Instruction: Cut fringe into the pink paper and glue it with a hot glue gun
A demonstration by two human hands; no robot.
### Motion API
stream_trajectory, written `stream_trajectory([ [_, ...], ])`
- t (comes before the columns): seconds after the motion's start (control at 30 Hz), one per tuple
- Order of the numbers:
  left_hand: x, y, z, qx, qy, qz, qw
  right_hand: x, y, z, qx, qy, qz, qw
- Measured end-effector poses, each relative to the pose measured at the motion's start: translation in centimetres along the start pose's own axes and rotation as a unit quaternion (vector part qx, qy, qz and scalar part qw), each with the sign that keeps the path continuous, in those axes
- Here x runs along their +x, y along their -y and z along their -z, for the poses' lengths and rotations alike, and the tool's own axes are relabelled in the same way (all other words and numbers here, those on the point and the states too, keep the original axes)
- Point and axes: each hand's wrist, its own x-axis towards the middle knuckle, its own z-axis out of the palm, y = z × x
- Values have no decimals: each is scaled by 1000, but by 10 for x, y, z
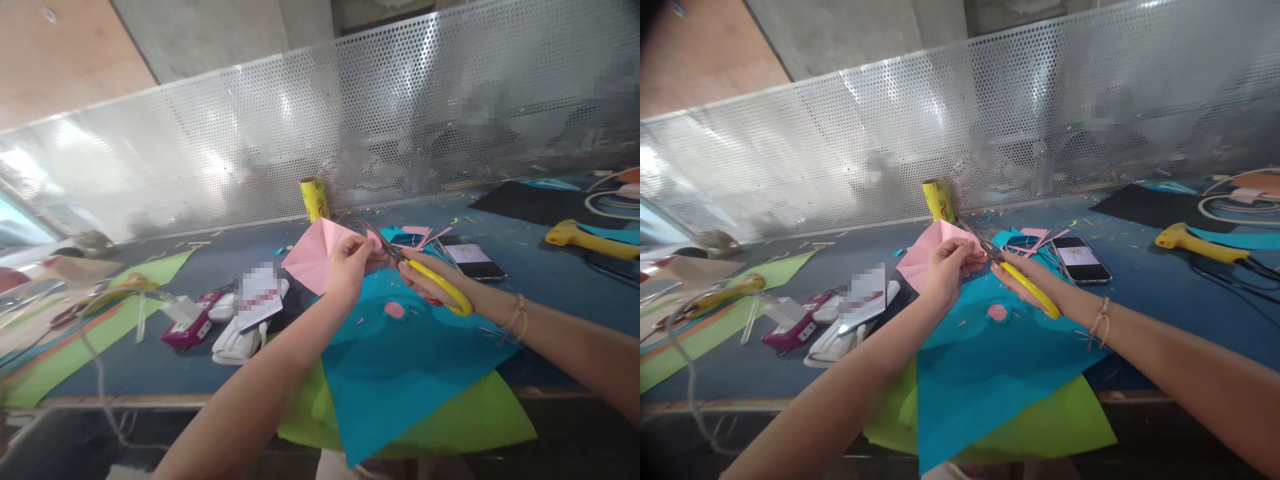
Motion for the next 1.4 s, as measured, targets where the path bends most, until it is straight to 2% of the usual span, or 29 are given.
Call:
stream_trajectory([
  [0.2, 1, 2, 2, 7, 12, -12, 1000, -2, 4, 0, -28, -12, -6, 1000],
  [0.4, 0, 1, 1, 11, 6, -9, 1000, 3, -2, 5, -48, 3, 81, 996],
  [0.63, 2, 2, 2, 6, 8, -10, 1000, 8, -10, 7, -69, -13, 105, 992],
  [0.73, 2, 1, 2, 5, 2, -7, 1000, 5, -6, 4, -37, -23, 82, 996],
  [0.97, 1, 1, 1, 4, 12, -14, 1000, -3, 9, -1, 24, -8, -27, 999],
  [1.4, 1, 1, 2, 5, 14, -4, 1000, 0, 3, 5, -90, -12, 74, 993],
])
